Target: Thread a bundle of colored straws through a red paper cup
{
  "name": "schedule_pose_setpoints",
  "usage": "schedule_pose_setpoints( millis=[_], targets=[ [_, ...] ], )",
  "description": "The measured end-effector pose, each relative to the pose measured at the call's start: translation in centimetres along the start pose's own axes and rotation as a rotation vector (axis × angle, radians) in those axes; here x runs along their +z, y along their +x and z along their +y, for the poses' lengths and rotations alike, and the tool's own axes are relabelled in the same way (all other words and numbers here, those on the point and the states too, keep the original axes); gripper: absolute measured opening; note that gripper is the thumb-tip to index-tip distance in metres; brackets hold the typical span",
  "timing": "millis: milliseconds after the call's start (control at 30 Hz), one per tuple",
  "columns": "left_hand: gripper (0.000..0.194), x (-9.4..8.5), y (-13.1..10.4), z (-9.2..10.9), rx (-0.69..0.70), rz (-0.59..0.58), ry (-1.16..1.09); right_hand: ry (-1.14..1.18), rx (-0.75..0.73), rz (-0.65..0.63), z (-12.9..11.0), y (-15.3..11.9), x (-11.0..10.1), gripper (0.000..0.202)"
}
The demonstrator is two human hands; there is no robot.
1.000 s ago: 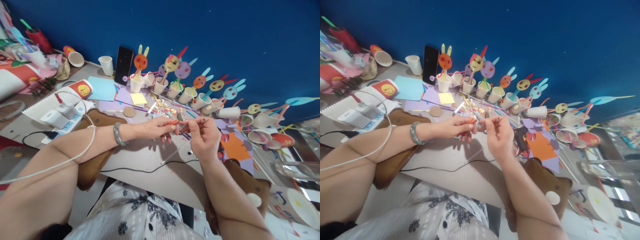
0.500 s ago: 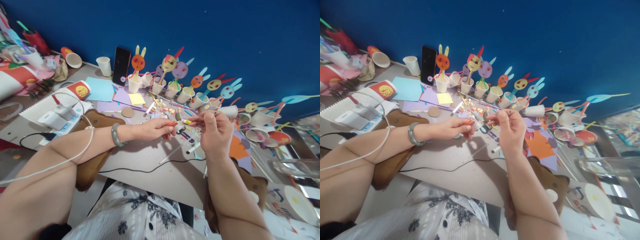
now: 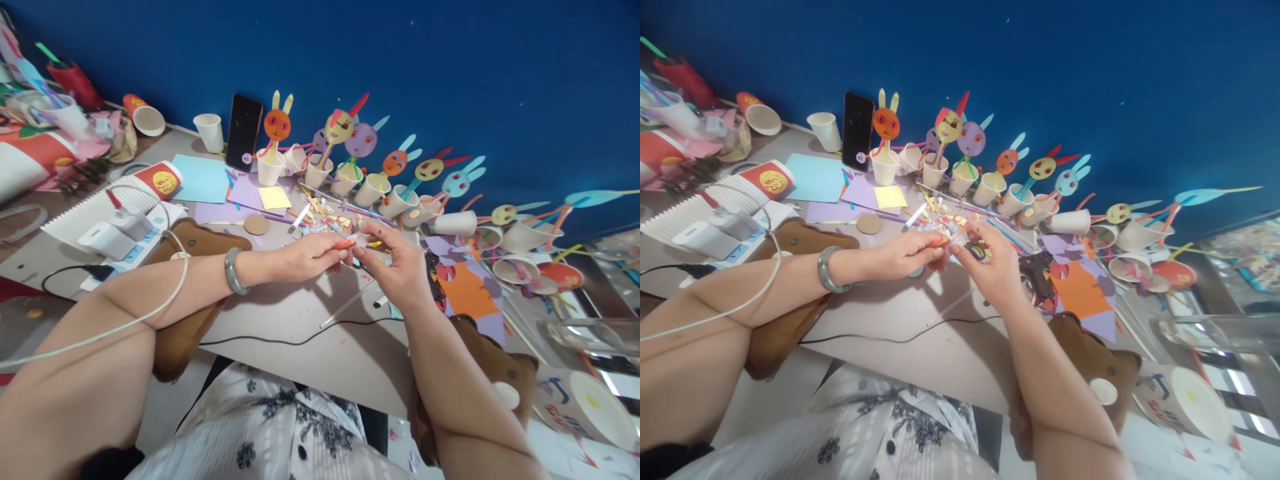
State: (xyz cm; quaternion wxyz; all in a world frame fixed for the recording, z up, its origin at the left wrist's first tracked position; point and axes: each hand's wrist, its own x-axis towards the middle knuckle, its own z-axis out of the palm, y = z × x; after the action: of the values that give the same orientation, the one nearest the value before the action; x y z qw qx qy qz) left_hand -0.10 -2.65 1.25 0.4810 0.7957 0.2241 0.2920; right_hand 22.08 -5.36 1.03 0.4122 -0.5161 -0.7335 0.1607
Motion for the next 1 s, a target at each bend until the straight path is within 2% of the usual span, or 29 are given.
schedule_pose_setpoints(
  millis=[133,300,533,667,800,1000],
  targets=[
    [0.027,0.1,0.0,-0.2,0.014,-0.009,-0.003,0.012,-0.099,0.038,-0.3,-0.1,0.3,0.015],
    [0.028,0.2,-0.1,-0.4,0.003,-0.005,-0.061,0.013,-0.176,0.13,-0.8,-0.5,0.8,0.003],
    [0.027,0.2,-0.1,-0.1,-0.016,-0.023,-0.116,0.124,-0.08,0.169,-0.5,-0.5,0.6,0.007],
    [0.028,0.4,-0.1,-0.3,-0.025,-0.028,-0.162,0.245,0.029,0.149,-0.4,-0.2,0.6,0.014],
    [0.028,0.5,-0.1,-0.5,-0.013,-0.022,-0.158,0.371,0.147,0.189,0.3,-0.1,0.9,0.02],
    [0.026,0.4,0.0,-0.2,-0.042,-0.036,-0.153,0.377,0.215,0.173,0.6,-0.1,0.8,0.022]
  ],
)
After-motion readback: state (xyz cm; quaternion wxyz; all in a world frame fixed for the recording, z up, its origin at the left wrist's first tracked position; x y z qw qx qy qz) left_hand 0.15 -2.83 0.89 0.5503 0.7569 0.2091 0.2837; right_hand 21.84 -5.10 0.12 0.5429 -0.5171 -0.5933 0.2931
